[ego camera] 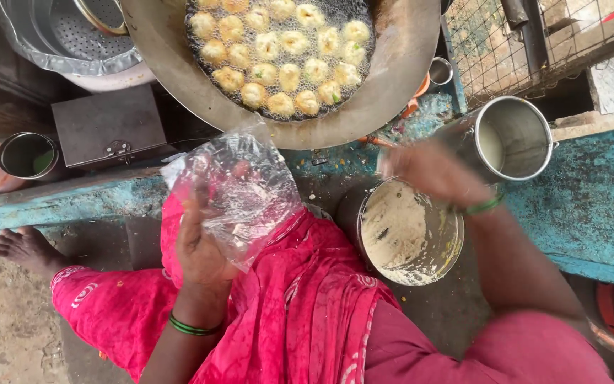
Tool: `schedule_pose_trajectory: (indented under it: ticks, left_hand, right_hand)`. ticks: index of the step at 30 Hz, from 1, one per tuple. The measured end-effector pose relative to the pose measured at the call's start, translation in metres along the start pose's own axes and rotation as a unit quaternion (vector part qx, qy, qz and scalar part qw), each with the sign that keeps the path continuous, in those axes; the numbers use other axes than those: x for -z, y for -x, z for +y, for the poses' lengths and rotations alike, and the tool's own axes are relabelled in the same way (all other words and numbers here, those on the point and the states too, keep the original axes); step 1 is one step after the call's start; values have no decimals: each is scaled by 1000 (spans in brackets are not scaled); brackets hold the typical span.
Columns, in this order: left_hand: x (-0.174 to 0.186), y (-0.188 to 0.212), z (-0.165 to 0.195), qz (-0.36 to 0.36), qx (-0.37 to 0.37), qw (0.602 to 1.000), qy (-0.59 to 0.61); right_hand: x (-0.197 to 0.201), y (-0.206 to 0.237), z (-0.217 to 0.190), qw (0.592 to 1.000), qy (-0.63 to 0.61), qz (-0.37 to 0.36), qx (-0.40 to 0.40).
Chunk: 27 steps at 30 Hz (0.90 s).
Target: The person sits on the ground and shapes portions of dough into balls by hand on a plastic sheet, then drops each ball into a large pan of hot oil to fry. They repeatedly scoop batter from a metal container, form balls, and place them in the oil as fried items accumulate.
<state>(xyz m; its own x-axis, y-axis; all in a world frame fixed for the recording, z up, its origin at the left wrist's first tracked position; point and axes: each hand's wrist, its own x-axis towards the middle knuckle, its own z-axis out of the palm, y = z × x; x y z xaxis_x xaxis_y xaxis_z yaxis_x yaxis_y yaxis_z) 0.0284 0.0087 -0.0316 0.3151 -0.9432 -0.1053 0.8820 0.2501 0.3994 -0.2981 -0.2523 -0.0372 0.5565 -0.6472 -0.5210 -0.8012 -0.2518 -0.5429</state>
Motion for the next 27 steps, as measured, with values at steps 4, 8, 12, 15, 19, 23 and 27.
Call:
schedule_pose_trajectory:
  ticks: [4,8,12,15,19,23,27]
  left_hand:
    - [-4,-4,-9,-4,36,999,8]
    - [-6,-1,-11,-3,40,999,-12]
    - [-6,3,-6,17,37,999,1]
    - [-6,3,-7,16,30,999,7]
    - [-7,-1,-13,-5,27,999,26]
    - [-11,-1,-15,29,2,1000,-4]
    - [-15,-2,-14,52,3,999,-1]
  right_hand:
    - [-114,-7,90,951,293,-87,-44]
    - [-177,-19,144,922,345,-151,-87]
    - [-206,-20,126,919,265,-269,111]
    - [-211,0,115,983,-29,-105,-147]
    - [-208,64,114,998,-11,3,-67]
    - [-196,111,100,996,61,55,-20]
    - [-139,114,49,996,70,-23,-55]
